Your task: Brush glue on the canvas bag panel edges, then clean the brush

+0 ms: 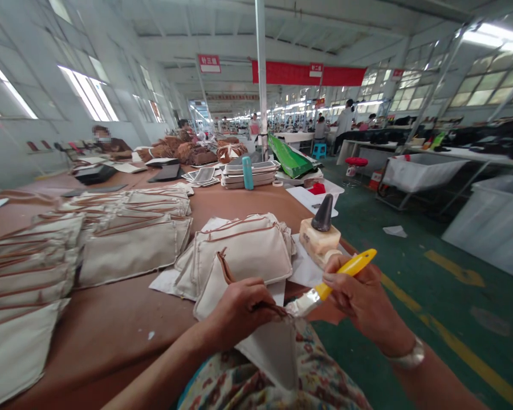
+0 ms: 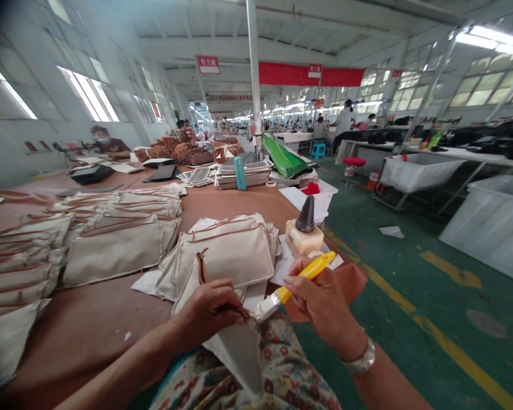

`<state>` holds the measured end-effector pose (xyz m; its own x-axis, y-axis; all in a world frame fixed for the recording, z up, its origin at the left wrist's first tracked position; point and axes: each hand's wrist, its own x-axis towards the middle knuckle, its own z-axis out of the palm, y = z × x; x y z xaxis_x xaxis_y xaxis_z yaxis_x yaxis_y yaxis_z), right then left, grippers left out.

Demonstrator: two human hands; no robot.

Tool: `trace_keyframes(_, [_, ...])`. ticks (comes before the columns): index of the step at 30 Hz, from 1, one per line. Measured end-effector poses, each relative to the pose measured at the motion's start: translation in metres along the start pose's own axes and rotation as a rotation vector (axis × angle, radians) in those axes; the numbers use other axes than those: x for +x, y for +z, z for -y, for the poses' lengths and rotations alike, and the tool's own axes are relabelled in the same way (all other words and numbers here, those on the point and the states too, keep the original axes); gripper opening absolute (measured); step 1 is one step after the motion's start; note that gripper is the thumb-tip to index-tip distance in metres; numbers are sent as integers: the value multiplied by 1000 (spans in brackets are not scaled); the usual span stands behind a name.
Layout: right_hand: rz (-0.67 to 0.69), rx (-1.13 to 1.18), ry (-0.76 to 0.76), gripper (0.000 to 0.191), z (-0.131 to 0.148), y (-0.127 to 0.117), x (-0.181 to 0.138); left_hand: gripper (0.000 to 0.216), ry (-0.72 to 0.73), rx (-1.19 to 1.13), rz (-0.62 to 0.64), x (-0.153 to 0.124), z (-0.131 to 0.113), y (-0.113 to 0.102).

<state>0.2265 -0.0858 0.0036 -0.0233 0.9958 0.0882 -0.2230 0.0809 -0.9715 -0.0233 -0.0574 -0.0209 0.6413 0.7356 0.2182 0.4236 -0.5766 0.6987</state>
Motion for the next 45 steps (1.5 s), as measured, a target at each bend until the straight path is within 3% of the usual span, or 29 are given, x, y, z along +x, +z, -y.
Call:
trace_keyframes(5, [-123, -67, -93, 19, 1, -1, 2, 18, -22, 16, -2, -2, -2, -2])
trace_keyframes(10, [39, -94, 11, 19, -3, 7, 2, 19, -50, -53, 79, -3, -4, -2])
trace_keyframes(16, [-215, 19, -90, 16, 6, -8, -9, 20, -135, -7, 80, 1, 2, -1])
trace_keyframes(21, [-230, -10, -141, 16, -5, -4, -14, 22, -176, -40, 145, 7, 10, -1])
trace_keyframes(26, [-334, -6, -220, 16, -9, -2, -12, 31, -146, -88, 212, 7, 10, -6])
trace_keyframes(30, [-259, 43, -166, 16, -12, 4, -18, 36, -163, -97, 192, 7, 5, -10])
trace_keyframes(35, [-143, -159, -87, 18, -24, 8, -18, 38, -128, -164, 230, 7, -3, -10])
trace_keyframes(40, [-262, -283, -200, 20, -21, 6, -15, 40, -147, -209, 226, 4, -4, -8])
trace_keyframes(45, [-177, -375, -226, 17, -15, 17, -22, 39, -136, -199, 238, 2, -4, -7])
